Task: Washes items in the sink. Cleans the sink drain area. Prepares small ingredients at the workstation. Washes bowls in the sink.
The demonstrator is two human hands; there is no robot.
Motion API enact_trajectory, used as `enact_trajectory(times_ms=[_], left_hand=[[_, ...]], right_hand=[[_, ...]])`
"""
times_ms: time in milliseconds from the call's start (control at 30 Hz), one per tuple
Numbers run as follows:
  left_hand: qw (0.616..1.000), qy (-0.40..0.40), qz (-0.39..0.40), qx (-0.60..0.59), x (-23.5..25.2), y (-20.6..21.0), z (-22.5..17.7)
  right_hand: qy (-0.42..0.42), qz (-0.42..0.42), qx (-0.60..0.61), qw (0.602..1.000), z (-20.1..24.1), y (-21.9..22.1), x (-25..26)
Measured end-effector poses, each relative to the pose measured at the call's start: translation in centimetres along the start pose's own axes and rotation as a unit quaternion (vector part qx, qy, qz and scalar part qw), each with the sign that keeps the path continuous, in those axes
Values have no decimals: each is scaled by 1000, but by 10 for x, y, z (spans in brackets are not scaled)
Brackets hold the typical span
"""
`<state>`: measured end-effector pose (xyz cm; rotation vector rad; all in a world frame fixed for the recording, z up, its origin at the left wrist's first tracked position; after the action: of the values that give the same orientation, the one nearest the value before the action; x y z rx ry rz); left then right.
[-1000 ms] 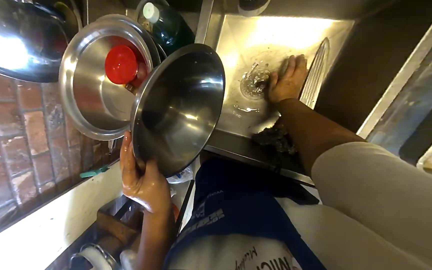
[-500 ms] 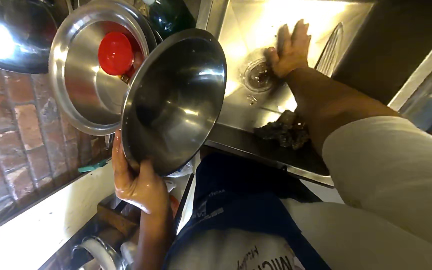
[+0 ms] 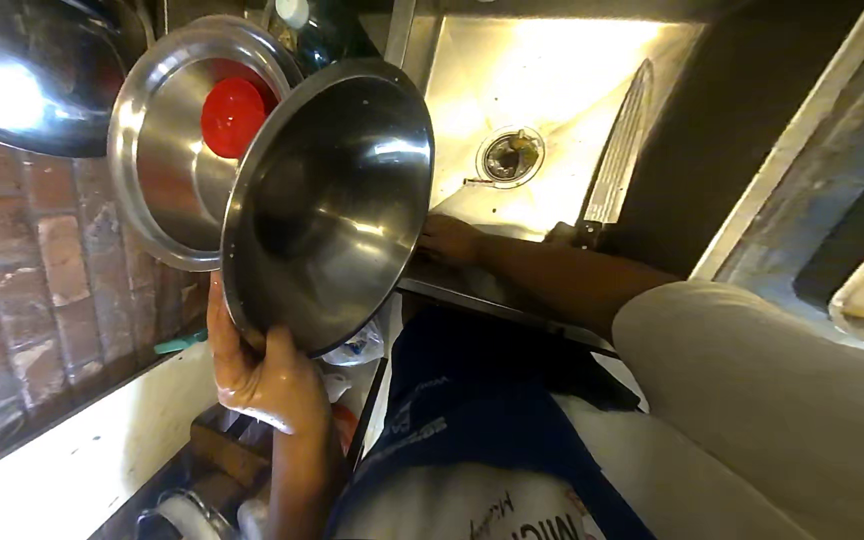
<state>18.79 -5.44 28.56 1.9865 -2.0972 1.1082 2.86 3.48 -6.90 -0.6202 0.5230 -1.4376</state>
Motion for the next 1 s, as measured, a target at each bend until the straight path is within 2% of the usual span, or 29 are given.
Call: enact_trajectory(times_ms=[167, 267, 400, 500, 600, 733, 1000], left_hand=[[1000, -2, -4, -6, -2, 0, 6], [1000, -5, -3, -12, -3, 0, 6], [1000, 4, -6, -25, -2, -3, 3], [999, 9, 2, -32, -1, -3, 5], [999, 8, 9, -35, -1, 1, 7], [1000, 13, 9, -22, 1, 1, 7], [1000, 7, -9, -6, 14, 0, 3]], right_hand=[[40, 30, -12, 999, -13, -3, -6], [66, -5, 12, 998, -12, 2, -4], [119, 5, 49, 992, -4, -2, 4], [146, 40, 54, 987, -13, -8, 4], [181, 104, 56, 976, -27, 4, -1], [255, 103, 81, 958, -32, 19, 7], [270, 78, 80, 956, -20, 16, 36]])
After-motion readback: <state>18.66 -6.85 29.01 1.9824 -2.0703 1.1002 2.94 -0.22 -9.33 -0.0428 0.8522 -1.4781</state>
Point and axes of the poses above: each hand's wrist, its own x-axis towards the middle knuckle, its own y-axis out of the palm, z = x × y, the point moved 9 cm from there along x, towards the middle knuckle, and after that the axes turned 8 degrees about y, right-handed, at the moved point
